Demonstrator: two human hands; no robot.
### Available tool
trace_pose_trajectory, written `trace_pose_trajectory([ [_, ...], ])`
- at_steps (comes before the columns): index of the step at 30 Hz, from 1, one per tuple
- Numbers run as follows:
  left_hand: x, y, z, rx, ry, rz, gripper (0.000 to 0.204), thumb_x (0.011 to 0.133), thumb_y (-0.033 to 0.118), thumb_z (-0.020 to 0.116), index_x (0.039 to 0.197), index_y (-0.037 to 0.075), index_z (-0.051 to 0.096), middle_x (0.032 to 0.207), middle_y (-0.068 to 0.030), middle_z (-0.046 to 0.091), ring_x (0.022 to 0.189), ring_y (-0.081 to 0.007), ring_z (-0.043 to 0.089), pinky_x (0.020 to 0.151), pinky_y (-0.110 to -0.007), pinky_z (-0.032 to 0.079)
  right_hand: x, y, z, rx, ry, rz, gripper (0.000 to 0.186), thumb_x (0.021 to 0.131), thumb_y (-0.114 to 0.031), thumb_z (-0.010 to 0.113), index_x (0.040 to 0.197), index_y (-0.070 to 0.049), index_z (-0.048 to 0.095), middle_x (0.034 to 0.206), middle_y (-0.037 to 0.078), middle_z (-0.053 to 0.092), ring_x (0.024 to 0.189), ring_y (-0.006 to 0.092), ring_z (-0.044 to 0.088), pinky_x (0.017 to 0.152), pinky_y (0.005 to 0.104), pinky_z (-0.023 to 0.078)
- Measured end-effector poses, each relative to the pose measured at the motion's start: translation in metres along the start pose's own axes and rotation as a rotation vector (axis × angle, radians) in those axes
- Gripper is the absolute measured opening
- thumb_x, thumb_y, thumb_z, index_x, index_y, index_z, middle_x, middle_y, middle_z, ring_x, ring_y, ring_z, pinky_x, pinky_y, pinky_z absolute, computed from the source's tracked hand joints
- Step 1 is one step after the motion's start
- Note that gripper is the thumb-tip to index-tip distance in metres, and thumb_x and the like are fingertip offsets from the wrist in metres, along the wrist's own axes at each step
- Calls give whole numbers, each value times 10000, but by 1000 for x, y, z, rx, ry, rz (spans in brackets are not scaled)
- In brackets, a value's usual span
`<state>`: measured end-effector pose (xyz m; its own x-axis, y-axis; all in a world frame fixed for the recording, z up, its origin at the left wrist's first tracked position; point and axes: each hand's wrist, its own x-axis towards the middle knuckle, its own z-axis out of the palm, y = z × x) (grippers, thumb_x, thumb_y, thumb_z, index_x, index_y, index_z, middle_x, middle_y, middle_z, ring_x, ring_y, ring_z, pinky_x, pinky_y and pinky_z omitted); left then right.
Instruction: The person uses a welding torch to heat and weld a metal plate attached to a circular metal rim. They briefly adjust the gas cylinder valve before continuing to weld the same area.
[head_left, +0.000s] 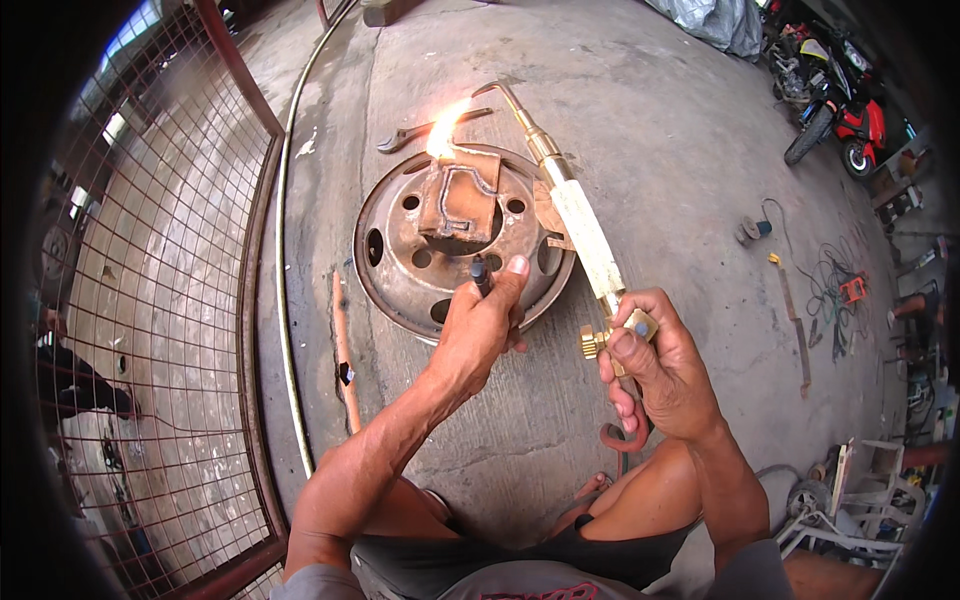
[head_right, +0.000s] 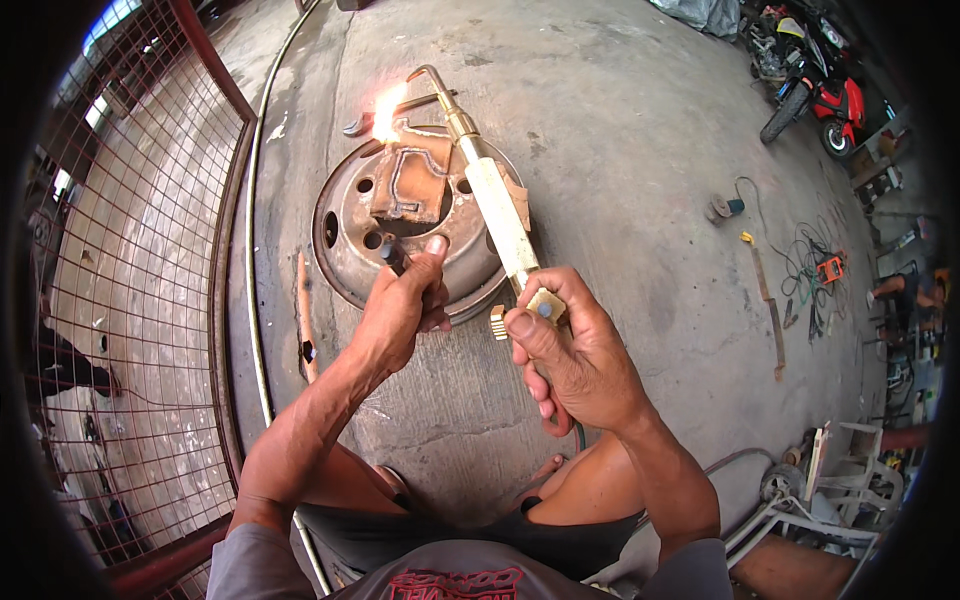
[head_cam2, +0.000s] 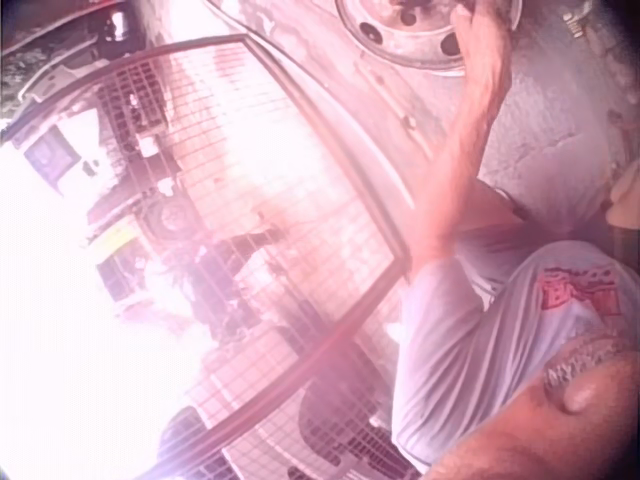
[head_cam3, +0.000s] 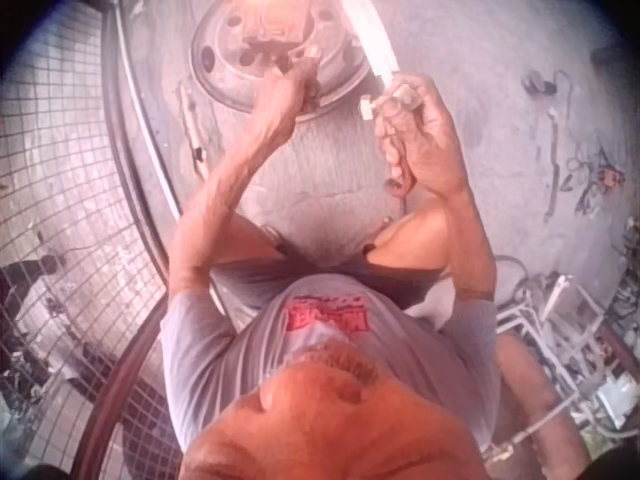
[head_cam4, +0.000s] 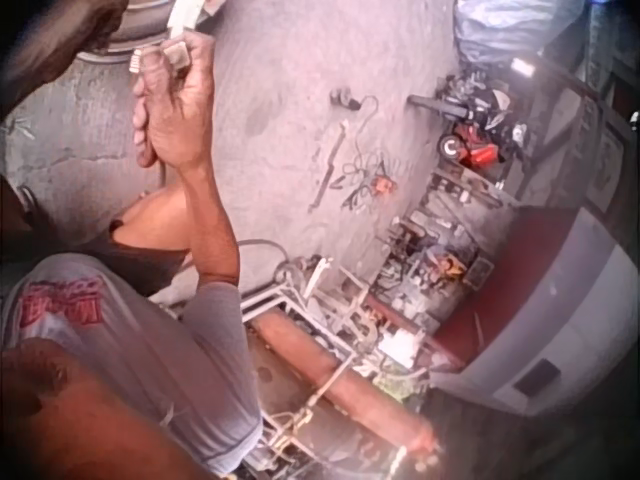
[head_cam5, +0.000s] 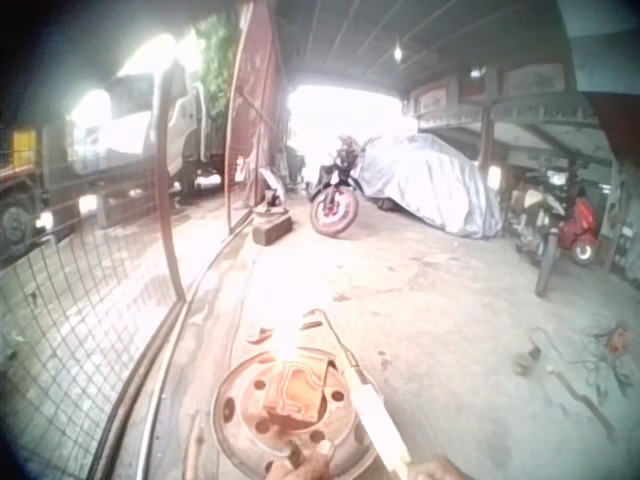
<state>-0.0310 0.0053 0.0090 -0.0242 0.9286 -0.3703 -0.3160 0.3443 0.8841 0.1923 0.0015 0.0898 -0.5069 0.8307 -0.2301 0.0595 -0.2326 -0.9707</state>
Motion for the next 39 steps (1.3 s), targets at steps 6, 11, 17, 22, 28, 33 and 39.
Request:
trace_pose_trajectory([
  [6, -10, 2, 14, -14, 256, 306, 524, 1112, 479, 537, 1086, -32, 650, 777, -60, 638, 645, -131, 595, 562, -301, 456, 13, -1, 12, -69, -252, 206, 247, 1084, -315, 608, 1183, -112, 508, 772, -5, 567, 480, 31, 534, 359, 214, 458],
  [11, -13, -21, 4, -16, 208, 59, 352, 1096, 359, 593, 1114, 10, 633, 878, -53, 654, 735, -145, 623, 632, -307, 517, 5, 29, 8, -124, -338, 342, 240, 1089, -330, 591, 1191, -129, 508, 787, -5, 558, 481, 49, 535, 354, 233, 445],
  [17, 5, -43, 12, -95, 111, -21, 340, 1083, 368, 620, 1089, 28, 624, 897, -57, 655, 742, -143, 628, 621, -308, 538, 0, 39, -3, -163, -256, 403, 239, 1078, -304, 604, 1220, -132, 518, 790, -2, 554, 508, 60, 543, 419, 251, 469],
  [22, 16, -42, 13, -86, 24, -54, 343, 1087, 355, 613, 1113, 13, 618, 907, -69, 658, 717, -147, 625, 625, -308, 538, -1, 41, -2, -277, -185, 360, 248, 1064, -299, 620, 1203, -106, 548, 768, 3, 574, 521, 72, 565, 436, 268, 486],
  [28, 23, -44, 12, -128, 67, -63, 403, 1079, 354, 622, 976, -32, 675, 791, -88, 667, 610, -143, 586, 570, -313, 499, 7, 40, 2, -374, -152, 356, 256, 1046, -297, 630, 1180, -88, 567, 739, 2, 587, 560, 93, 608, 474, 286, 529],
  [33, 28, -46, 5, -113, 77, -89, 416, 1074, 369, 629, 984, -35, 672, 799, -89, 664, 612, -147, 581, 585, -319, 501, 14, 38, 7, -374, -162, 361, 244, 1044, -280, 620, 1180, -87, 563, 743, 2, 584, 580, 99, 623, 493, 287, 548],
  [39, 26, -44, 4, -132, 111, -97, 429, 1066, 385, 641, 991, -37, 666, 801, -92, 659, 632, -154, 582, 588, -322, 472, 17, 40, 11, -387, -164, 363, 228, 1044, -266, 616, 1166, -81, 562, 731, 0, 585, 585, 99, 633, 494, 288, 556],
])
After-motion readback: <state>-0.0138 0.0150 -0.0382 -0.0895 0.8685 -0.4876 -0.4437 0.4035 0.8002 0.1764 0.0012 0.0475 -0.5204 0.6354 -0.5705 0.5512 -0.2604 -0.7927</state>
